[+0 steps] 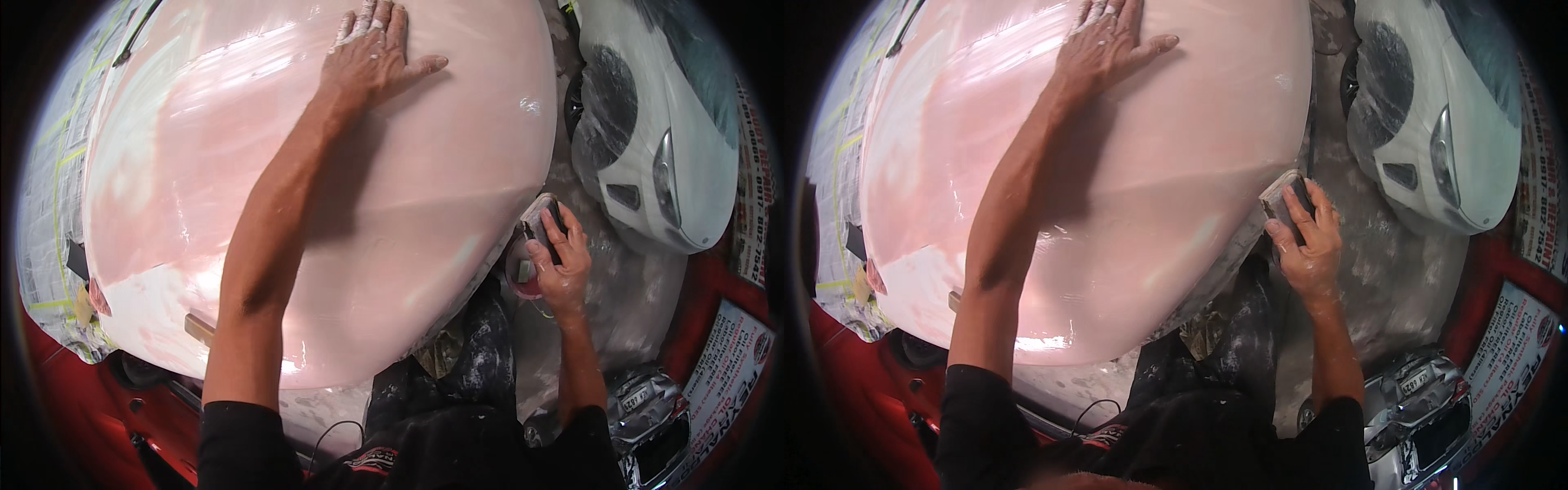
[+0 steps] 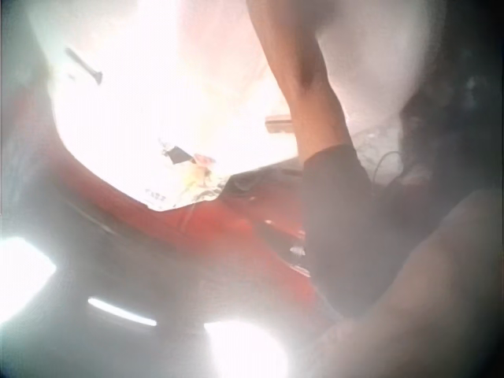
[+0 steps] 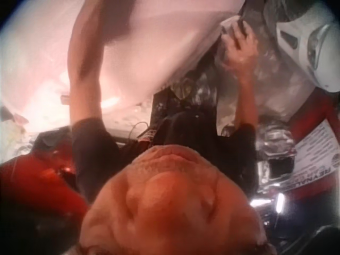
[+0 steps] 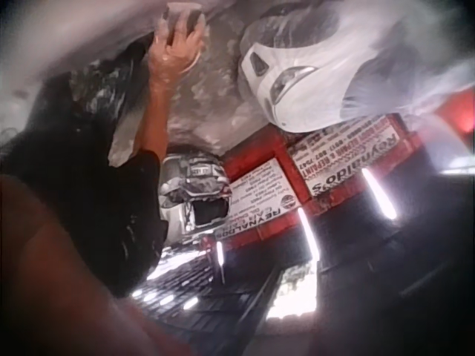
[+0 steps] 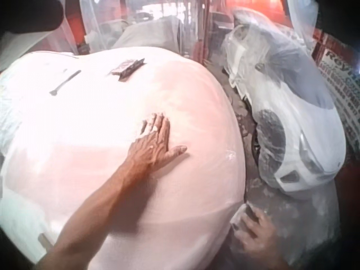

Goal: The person sands a pink car hood using a sanding block and a sponge, moving across the surface in overlapping strokes. The hood is masked with tape and plastic sheeting, and the person occasionally wipes the surface with a cloth.

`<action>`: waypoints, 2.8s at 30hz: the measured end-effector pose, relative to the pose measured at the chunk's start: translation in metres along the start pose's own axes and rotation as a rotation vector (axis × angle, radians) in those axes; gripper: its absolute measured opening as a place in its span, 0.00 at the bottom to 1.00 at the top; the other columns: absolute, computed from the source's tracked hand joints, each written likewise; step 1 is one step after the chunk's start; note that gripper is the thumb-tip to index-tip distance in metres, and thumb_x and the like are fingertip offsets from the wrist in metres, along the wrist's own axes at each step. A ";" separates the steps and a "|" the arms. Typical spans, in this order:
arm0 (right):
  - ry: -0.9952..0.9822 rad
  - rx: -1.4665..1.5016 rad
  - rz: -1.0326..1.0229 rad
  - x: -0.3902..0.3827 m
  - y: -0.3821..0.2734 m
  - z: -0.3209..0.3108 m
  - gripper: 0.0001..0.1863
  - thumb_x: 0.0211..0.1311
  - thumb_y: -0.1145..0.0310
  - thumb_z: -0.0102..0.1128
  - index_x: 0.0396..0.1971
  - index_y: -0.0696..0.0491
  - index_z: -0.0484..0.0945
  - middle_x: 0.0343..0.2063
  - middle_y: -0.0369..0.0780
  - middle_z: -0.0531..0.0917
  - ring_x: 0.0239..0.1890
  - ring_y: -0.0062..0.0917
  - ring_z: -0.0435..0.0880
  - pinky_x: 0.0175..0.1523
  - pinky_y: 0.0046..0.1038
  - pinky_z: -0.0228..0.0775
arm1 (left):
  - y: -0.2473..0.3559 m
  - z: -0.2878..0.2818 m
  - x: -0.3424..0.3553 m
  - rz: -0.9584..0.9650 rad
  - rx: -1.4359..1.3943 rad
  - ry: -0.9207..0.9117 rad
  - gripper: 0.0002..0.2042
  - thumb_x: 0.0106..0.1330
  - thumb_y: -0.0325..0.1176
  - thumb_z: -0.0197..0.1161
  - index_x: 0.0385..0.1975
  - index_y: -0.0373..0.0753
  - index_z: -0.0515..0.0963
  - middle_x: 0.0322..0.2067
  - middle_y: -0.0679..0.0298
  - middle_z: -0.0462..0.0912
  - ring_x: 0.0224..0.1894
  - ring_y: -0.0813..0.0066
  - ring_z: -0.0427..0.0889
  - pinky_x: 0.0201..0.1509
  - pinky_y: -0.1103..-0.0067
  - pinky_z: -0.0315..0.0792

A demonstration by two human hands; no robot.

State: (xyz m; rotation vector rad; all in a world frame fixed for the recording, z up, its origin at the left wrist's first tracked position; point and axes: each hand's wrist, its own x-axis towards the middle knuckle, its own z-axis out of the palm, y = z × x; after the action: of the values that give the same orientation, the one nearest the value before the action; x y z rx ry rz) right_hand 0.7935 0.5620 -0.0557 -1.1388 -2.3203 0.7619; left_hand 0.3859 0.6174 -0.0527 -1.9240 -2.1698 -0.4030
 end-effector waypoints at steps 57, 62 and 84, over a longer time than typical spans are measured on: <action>0.110 0.127 0.115 -0.082 0.029 -0.035 0.26 0.61 0.67 0.73 0.59 0.57 0.81 0.61 0.53 0.77 0.63 0.47 0.77 0.66 0.40 0.68 | 0.152 0.021 -0.053 0.429 -0.113 -0.266 0.43 0.75 0.68 0.37 0.75 0.35 0.60 0.76 0.55 0.59 0.80 0.60 0.52 0.83 0.62 0.44; 0.084 0.130 0.011 -0.034 -0.010 -0.022 0.26 0.60 0.67 0.72 0.59 0.57 0.81 0.61 0.53 0.77 0.63 0.48 0.76 0.66 0.41 0.67 | 0.081 -0.028 -0.106 0.262 -0.108 -0.242 0.42 0.75 0.67 0.39 0.75 0.35 0.58 0.77 0.54 0.56 0.81 0.59 0.49 0.84 0.62 0.42; 0.030 -0.249 -0.315 0.122 0.001 0.050 0.28 0.65 0.53 0.65 0.62 0.51 0.80 0.63 0.55 0.74 0.61 0.53 0.75 0.65 0.46 0.66 | -0.211 -0.148 -0.282 -0.701 0.214 -0.193 0.41 0.78 0.61 0.42 0.78 0.33 0.48 0.79 0.45 0.46 0.81 0.48 0.42 0.81 0.52 0.43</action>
State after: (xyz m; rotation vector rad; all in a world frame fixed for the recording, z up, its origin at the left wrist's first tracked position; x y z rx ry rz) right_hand 0.6955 0.6478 -0.0766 -0.8399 -2.5366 0.3465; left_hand 0.2079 0.2812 -0.0215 -1.0853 -2.8379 -0.0757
